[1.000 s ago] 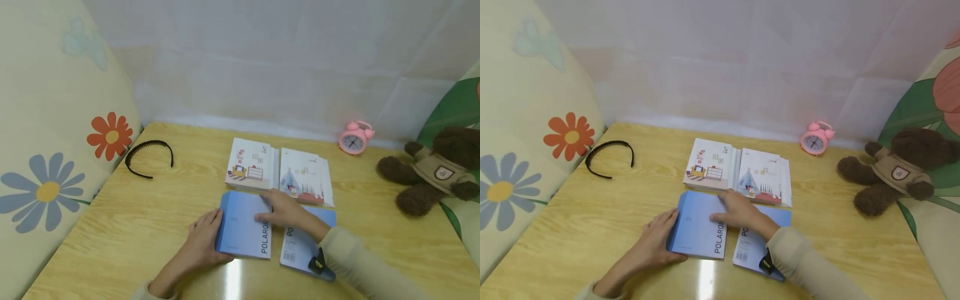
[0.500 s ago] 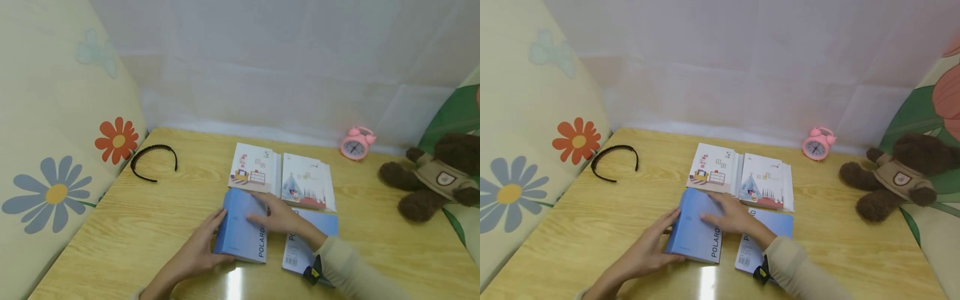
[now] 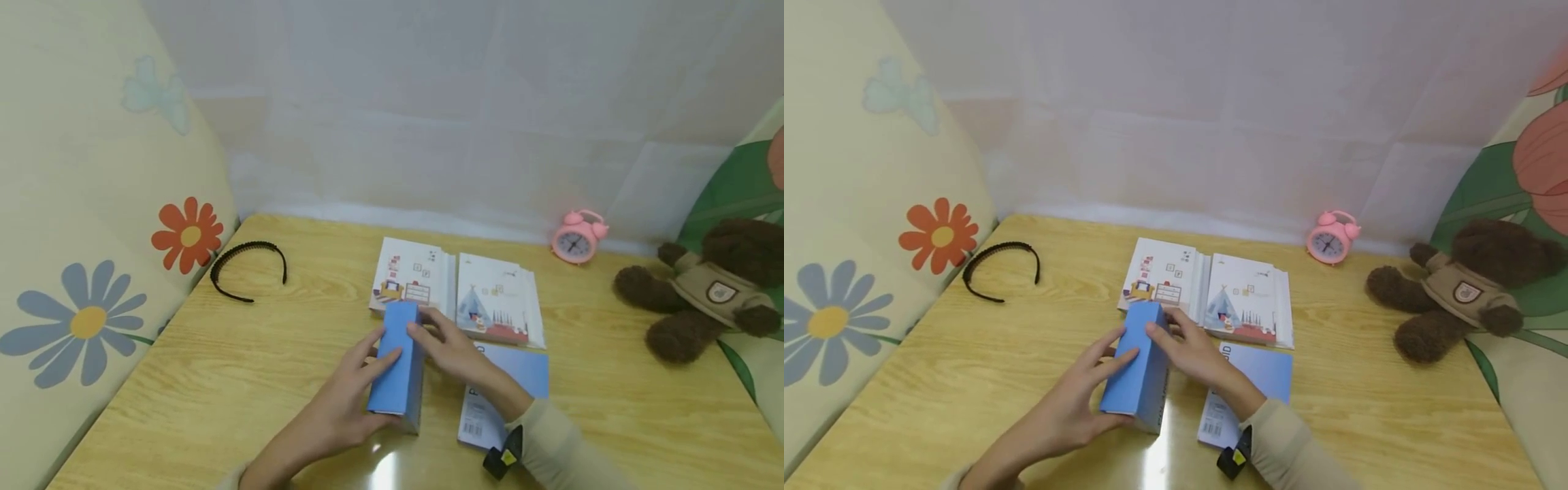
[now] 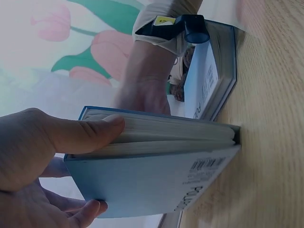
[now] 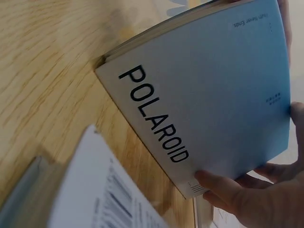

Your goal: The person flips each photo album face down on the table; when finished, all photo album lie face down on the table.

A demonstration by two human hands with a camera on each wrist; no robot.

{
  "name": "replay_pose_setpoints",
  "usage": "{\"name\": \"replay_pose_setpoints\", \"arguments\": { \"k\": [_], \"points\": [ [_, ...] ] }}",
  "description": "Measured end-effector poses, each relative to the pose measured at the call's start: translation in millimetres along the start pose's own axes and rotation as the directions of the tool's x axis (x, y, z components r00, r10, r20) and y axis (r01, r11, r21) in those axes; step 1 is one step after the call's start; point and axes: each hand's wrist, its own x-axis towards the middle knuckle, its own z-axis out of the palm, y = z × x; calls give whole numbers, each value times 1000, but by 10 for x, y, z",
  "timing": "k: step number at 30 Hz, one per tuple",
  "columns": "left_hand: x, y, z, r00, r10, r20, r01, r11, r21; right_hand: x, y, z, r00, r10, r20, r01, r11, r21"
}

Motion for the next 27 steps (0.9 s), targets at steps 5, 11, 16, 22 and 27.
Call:
{"name": "replay_pose_setpoints", "arguments": {
  "k": [5,11,16,22,27],
  "points": [
    [59,49,53,1000,-1,19,1,1000,-9,-29,-55,-49,997,-70,-17,71,989,130],
    [91,88,83,999,-24,24,24,1000,-8,-63,-97,-102,995,-99,-17,101,987,123],
    [99,45,101,997,-77,20,79,989,-129,-55,-98,-109,996,-87,-15,88,988,128],
    [104,-232,283,988,-88,127,127,930,-344,-69,-101,-103,997,-74,-37,78,989,124],
    [116,-400,476,986,-7,165,68,928,-367,-61,-94,-93,996,-73,-54,79,989,121]
  ]
}}
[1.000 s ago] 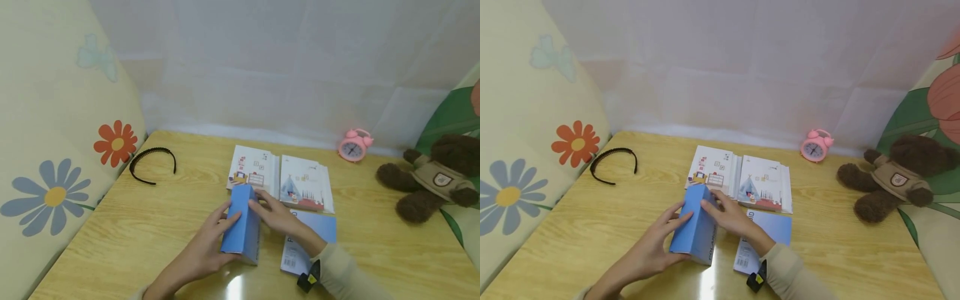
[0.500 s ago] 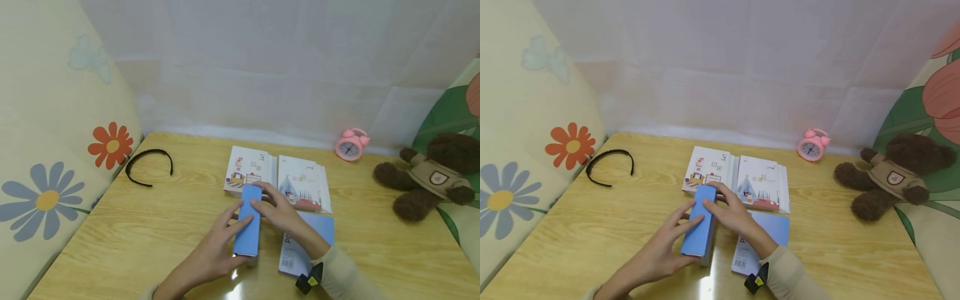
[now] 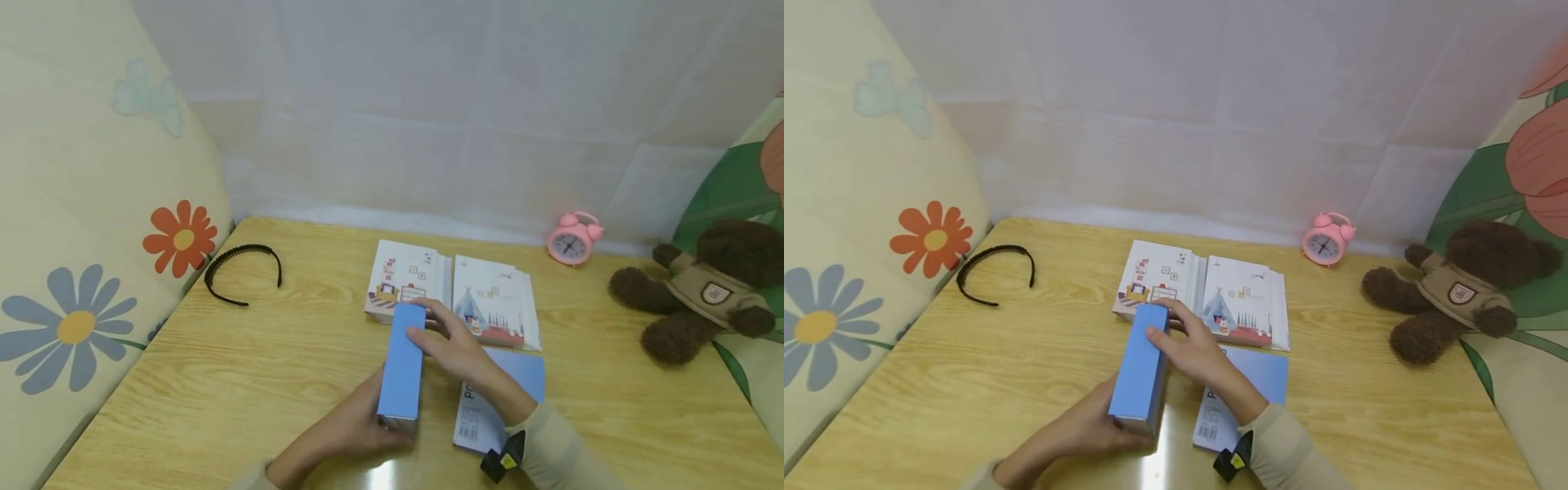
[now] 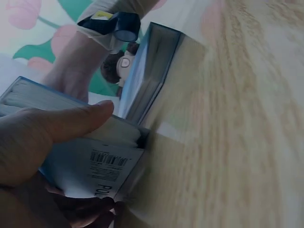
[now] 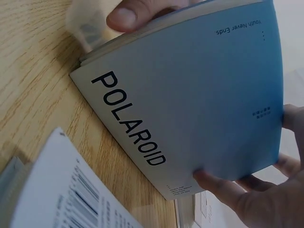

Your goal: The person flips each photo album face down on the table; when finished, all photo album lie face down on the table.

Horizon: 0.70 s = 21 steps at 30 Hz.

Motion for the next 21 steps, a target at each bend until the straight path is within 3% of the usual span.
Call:
{"name": "replay_pose_setpoints", "arguments": {
  "k": [4,10,16,21],
  "points": [
    [32,-40,35,999,43,-10,-43,999,16,-1,8,1,1000,1,-12,-1,1000,9],
    [14,4,-1,999,-30,-29,30,1000,0,-28,11,-51,999,28,36,-30,997,68],
    [-32,31,-69,991,-112,-71,121,982,142,-72,-5,-136,997,50,65,-53,997,54],
    [-80,41,-137,987,-121,-108,147,949,278,-99,48,-127,997,70,35,-69,997,-25]
  ]
}}
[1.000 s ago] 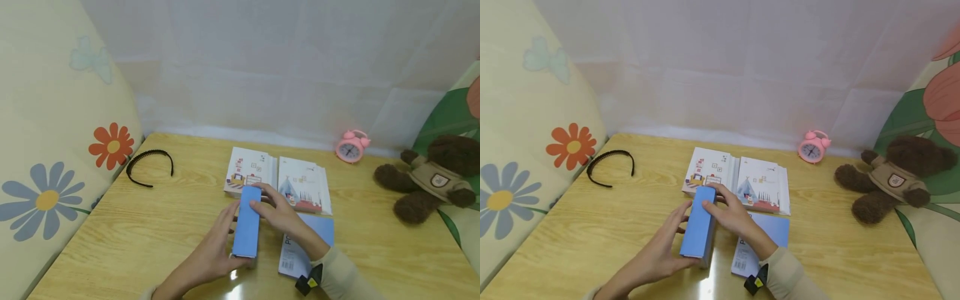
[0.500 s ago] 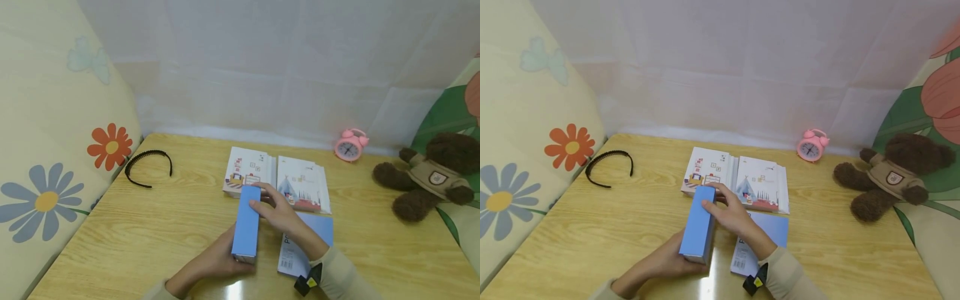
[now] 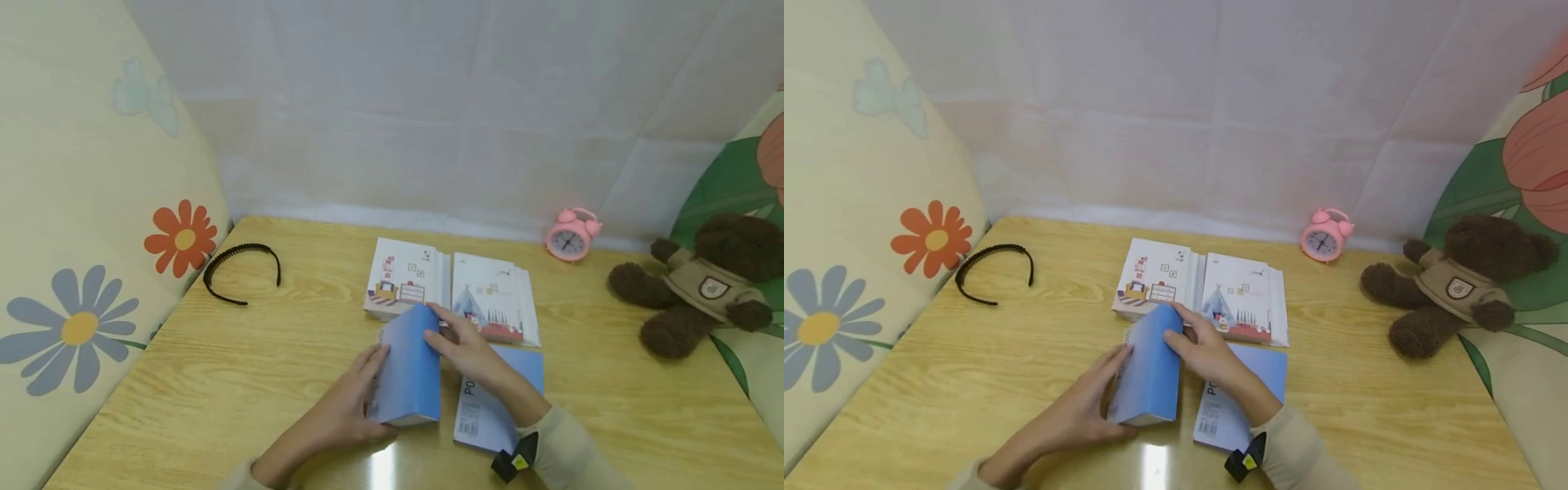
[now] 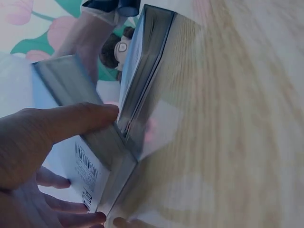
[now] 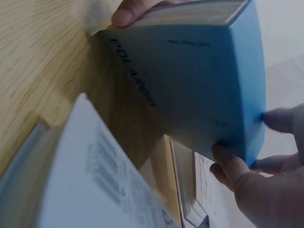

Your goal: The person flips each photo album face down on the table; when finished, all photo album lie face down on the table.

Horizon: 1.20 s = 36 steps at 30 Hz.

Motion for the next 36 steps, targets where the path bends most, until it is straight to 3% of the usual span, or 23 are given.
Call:
{"name": "replay_pose_setpoints", "arguments": {
  "k": [6,11,19,24,27,31,34,36],
  "points": [
    [-56,-4,-69,999,12,-37,-6,988,156,3,117,62,1000,-31,-6,28,970,-241],
    [-89,-41,-58,998,23,-50,-11,973,230,7,177,69,997,-65,39,74,931,-357],
    [-119,-21,-66,999,13,-39,-2,965,263,-1,204,69,999,-38,29,46,924,-381],
    [-87,150,-220,998,-24,64,3,951,310,0,168,29,998,-50,35,60,910,-410],
    [73,339,-404,995,13,94,-43,946,322,-29,62,-70,999,-53,9,51,882,-468],
    [531,606,-587,992,110,64,-125,932,341,-61,-173,-359,998,-40,-48,12,874,-486],
    [948,740,-570,989,130,66,-145,931,334,2,-309,-684,995,-36,-93,-14,872,-489],
    [1208,786,-487,992,99,82,-119,949,292,107,-340,-934,990,-41,-135,-34,858,-512]
  ]
}}
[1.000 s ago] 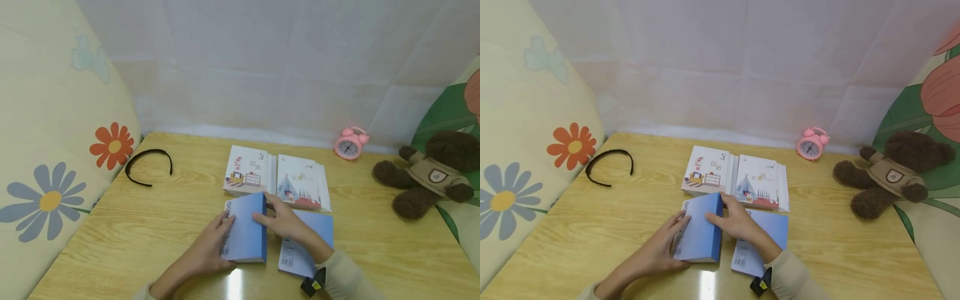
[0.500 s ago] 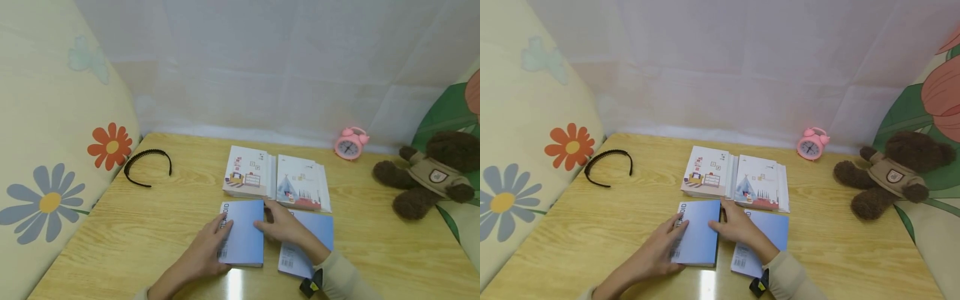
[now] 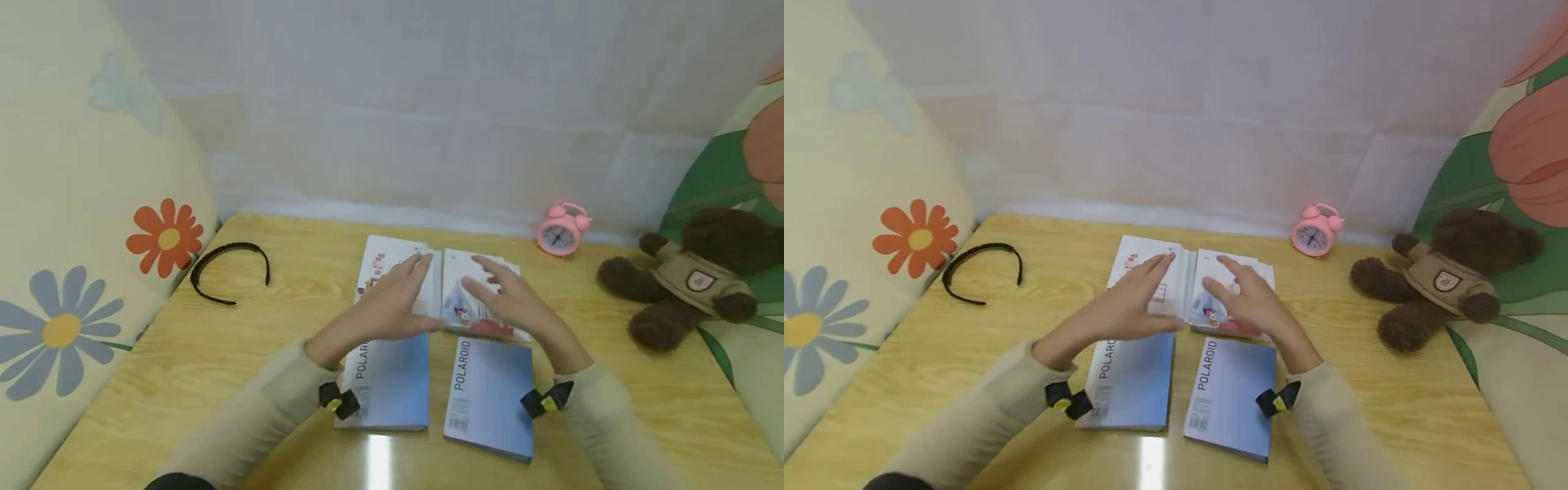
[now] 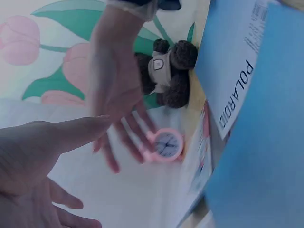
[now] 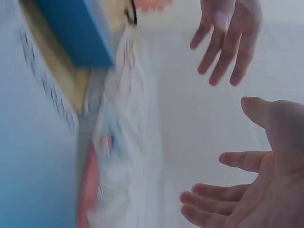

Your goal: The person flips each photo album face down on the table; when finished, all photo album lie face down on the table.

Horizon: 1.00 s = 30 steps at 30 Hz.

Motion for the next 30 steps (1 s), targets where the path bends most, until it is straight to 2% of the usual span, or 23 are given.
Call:
{"name": "replay_pose_setpoints", "arguments": {
  "k": [2,4,7,11,15,19,23,27,30],
  "points": [
    [248,-20,107,1000,-26,17,27,999,-43,194,132,-172,999,29,-36,-30,999,-37],
    [425,-76,241,998,-62,29,64,996,-56,391,284,-275,996,70,-63,-74,995,-62],
    [546,-208,448,991,-129,43,129,992,-6,616,512,-299,990,134,-37,-137,987,-85],
    [548,-344,650,976,-196,92,190,979,73,715,749,-239,974,220,58,-214,973,-86],
    [552,-351,742,977,-173,123,158,980,120,690,879,-257,962,265,60,-259,961,-96],
    [584,-324,793,980,-139,139,116,980,163,661,905,-309,972,234,29,-229,967,-112],
    [605,-325,827,982,-143,121,128,984,123,663,914,-326,974,227,24,-224,971,-85],
    [590,-309,804,986,-133,103,134,991,4,660,906,-320,962,269,34,-268,963,-37],
    [553,-288,755,988,-128,85,136,985,-105,667,878,-308,951,305,46,-306,952,6]
  ]
}}
